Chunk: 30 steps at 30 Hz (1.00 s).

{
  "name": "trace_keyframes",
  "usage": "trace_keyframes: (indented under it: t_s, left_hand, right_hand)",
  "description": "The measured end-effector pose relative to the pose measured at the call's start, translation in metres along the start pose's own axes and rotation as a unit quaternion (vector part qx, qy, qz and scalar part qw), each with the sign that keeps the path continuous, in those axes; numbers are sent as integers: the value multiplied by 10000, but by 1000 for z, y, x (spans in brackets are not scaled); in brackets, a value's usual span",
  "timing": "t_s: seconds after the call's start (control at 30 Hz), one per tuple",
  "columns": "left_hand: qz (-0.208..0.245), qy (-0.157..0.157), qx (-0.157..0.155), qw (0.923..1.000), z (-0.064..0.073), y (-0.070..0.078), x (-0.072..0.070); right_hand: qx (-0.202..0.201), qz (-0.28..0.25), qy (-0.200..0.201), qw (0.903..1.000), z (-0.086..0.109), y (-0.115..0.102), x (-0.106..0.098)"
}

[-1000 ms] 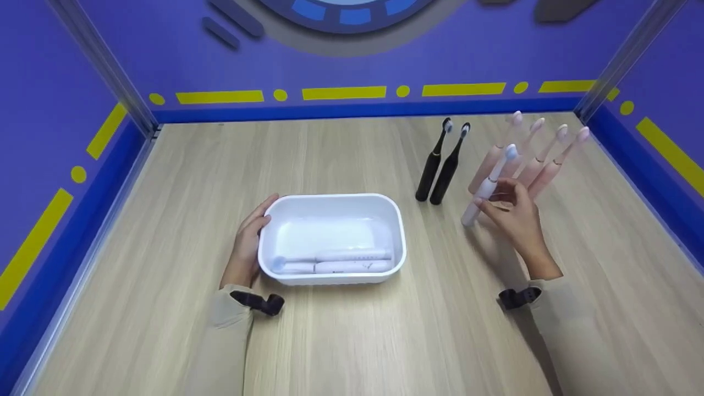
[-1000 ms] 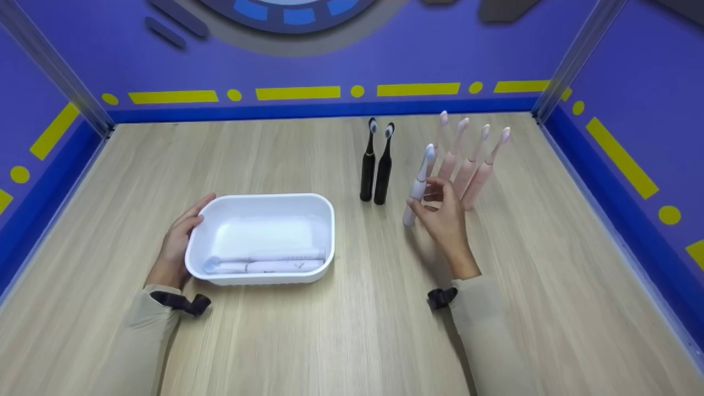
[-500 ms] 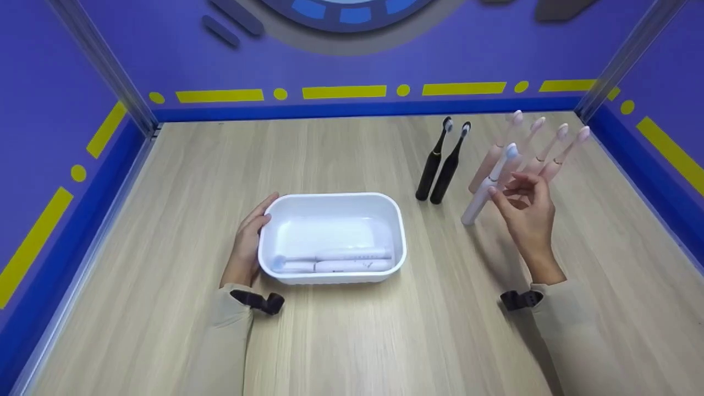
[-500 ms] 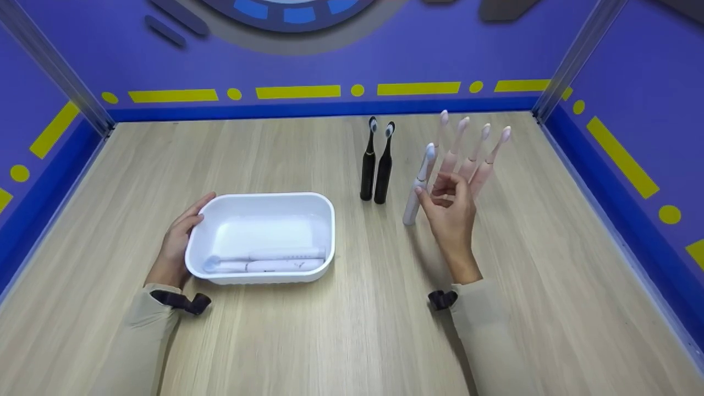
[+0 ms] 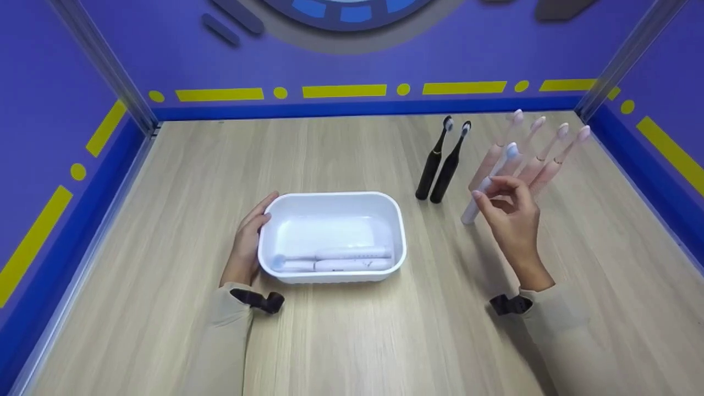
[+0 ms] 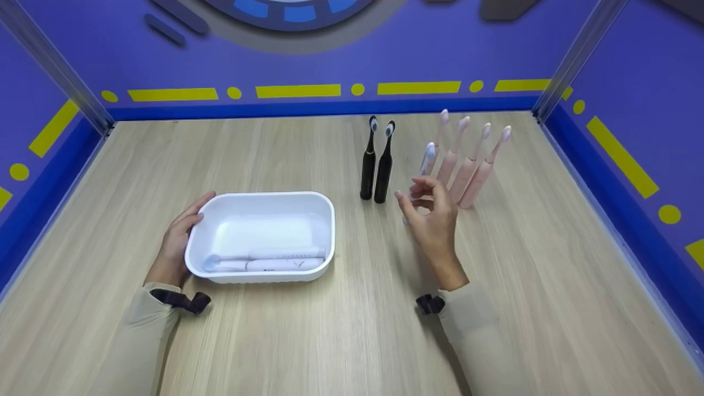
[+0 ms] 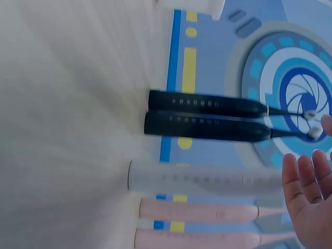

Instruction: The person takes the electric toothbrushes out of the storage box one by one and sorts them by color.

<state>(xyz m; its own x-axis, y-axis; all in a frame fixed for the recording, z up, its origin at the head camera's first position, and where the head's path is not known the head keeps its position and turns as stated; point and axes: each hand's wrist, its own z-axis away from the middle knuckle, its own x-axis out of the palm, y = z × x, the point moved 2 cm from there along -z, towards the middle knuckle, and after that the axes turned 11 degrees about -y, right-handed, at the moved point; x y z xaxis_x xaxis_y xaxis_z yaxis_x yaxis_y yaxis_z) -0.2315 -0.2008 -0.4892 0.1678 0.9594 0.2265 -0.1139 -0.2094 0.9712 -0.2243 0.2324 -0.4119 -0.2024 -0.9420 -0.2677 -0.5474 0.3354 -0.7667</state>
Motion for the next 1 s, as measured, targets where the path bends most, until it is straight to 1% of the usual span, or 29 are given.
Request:
trace_keyframes:
  t_s: [0.13,0.23,0.47,0.6,0.7,0.83,1.0]
  left_hand:
    - [107,0,56,9999,0,0,0]
    - [208,-4,98,9997,0,0,0]
    - [245,3,124,9996,-1,0,0]
    - [229,11,120,9997,0,0,1]
    - [263,21,139,9996,0,0,1]
    - [332,2,163,9993,0,1,1]
    - [396,-30,164,9991,0,1,1]
  right_hand:
    - [-198,-101,-311,9993,0,-5,11]
    - [-236,-178,-561,9980,-3,-8,19]
    - [-166,-352,-1090,9933,-10,-18,35]
    - [-127,-263,-1398,9898,-14,-24,44]
    - [-93,-226,-1668,9857,-17,-28,51]
    - [-47,-220,-2085,9778,-20,-33,60]
    - [96,21,-2654,9641,-24,-40,71]
